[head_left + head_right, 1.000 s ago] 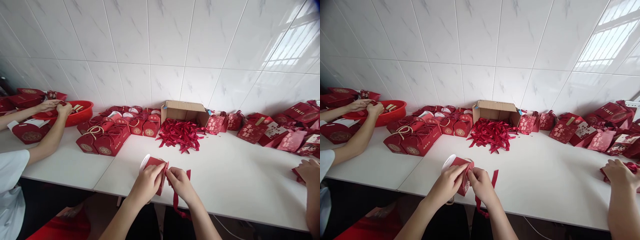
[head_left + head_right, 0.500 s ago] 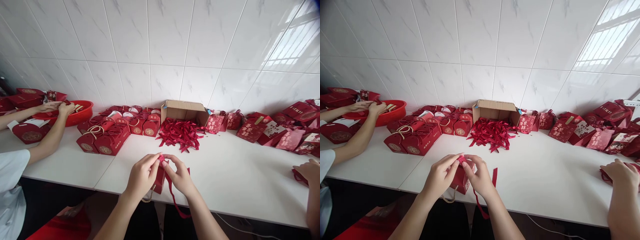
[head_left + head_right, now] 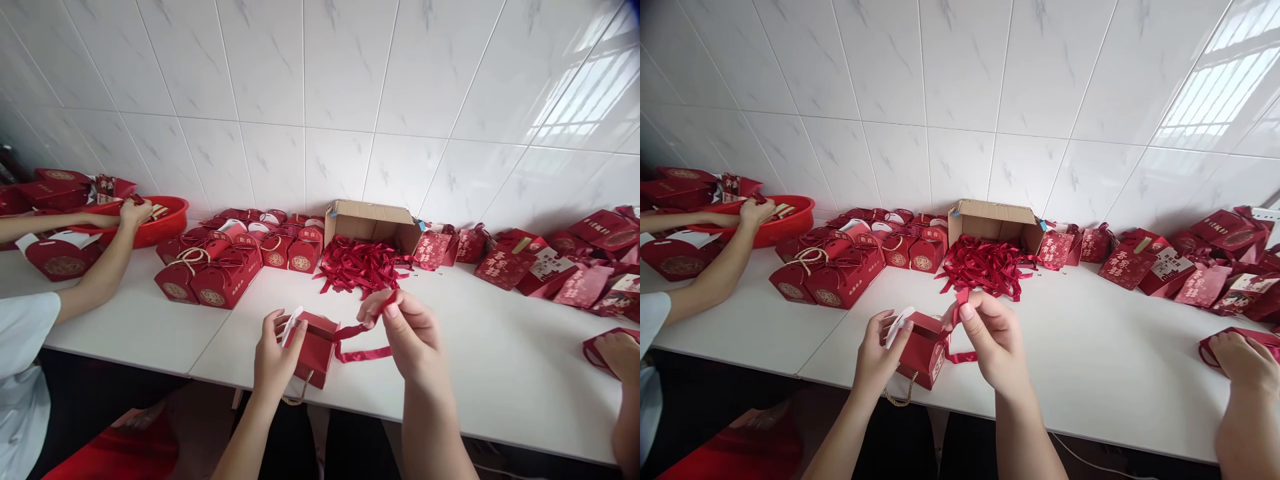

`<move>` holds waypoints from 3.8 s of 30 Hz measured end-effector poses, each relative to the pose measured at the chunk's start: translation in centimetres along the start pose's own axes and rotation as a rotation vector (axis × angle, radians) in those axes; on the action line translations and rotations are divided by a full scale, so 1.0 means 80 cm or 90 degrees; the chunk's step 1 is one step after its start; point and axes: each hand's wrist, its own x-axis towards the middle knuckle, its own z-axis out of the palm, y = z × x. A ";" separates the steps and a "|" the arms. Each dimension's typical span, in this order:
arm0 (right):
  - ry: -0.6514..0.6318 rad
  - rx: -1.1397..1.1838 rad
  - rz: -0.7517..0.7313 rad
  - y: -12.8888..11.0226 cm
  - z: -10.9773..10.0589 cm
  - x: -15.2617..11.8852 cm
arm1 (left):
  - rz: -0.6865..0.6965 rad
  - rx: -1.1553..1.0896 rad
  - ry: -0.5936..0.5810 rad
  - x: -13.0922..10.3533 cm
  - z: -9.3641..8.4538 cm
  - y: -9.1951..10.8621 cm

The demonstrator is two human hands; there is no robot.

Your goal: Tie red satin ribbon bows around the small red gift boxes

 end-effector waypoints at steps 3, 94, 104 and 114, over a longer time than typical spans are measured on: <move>0.014 -0.011 0.058 0.009 0.005 0.006 | -0.026 0.010 0.021 -0.004 0.012 -0.002; -0.357 -0.485 0.216 0.114 0.067 0.086 | -0.061 -0.213 0.007 -0.010 0.035 -0.018; -0.065 -0.211 -0.187 0.011 0.101 0.100 | -0.072 -0.222 0.042 -0.009 0.041 -0.023; 0.219 -0.184 0.017 0.051 0.026 -0.022 | -0.096 -0.272 -0.007 -0.023 0.043 -0.017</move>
